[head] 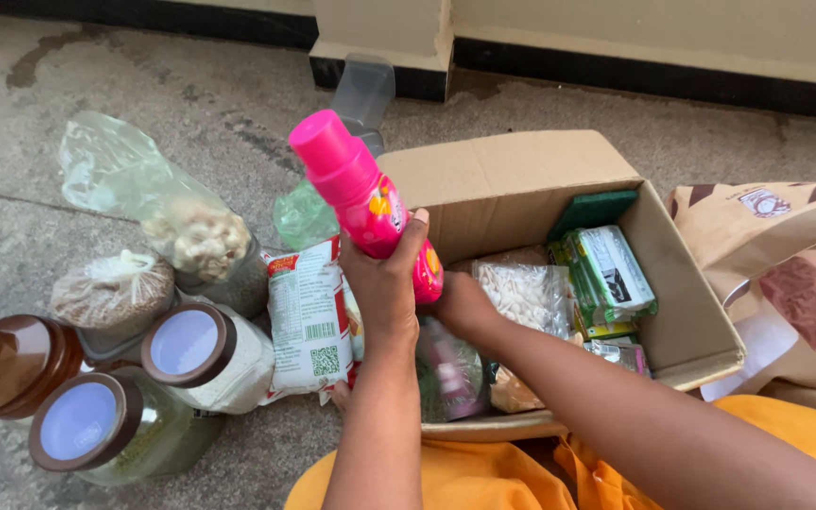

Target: The person packs various grocery and household items into a cardboard box. They place bags of grains, a green sponge, a pink bottle, a toothbrush, and packets of spices into the box, arranging them to fit.

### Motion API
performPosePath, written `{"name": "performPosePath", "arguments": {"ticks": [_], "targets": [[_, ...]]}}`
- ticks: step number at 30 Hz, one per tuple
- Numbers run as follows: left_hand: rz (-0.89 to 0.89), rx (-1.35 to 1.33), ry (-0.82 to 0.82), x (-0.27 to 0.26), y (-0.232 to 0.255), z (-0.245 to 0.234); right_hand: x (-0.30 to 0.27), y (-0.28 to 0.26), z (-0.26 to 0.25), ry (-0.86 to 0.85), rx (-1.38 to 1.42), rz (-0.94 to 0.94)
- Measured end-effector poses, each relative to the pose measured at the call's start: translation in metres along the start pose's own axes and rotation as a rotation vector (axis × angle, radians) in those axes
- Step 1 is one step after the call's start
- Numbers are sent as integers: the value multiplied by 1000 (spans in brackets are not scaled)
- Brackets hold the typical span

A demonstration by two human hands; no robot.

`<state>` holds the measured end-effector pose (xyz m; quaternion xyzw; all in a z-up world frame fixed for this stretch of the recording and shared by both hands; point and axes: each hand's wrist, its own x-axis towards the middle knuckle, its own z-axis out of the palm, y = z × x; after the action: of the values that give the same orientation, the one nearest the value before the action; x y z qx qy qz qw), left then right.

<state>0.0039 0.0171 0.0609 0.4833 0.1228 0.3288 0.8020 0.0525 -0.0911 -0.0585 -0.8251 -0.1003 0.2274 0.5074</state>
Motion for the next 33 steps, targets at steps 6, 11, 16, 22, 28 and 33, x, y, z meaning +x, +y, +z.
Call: {"name": "performPosePath", "arguments": {"ticks": [6,11,16,22,28,33], "targets": [[-7,-89,31,2,3,-1,-12,-40,-74,-2,-41,84],[-36,-85,-5,1,2,-2,-11,-50,-119,-115,-455,-185],[-60,-49,0,3,0,0,20,-10,-126,-47,-949,-654],[-65,25,-41,4,1,0,16,-16,-100,48,-1157,-619],[-139,23,-9,4,6,4,-18,-43,-56,-169,-934,-460],[-154,37,59,6,4,3,-43,-37,-23,-639,-1090,-467]]}}
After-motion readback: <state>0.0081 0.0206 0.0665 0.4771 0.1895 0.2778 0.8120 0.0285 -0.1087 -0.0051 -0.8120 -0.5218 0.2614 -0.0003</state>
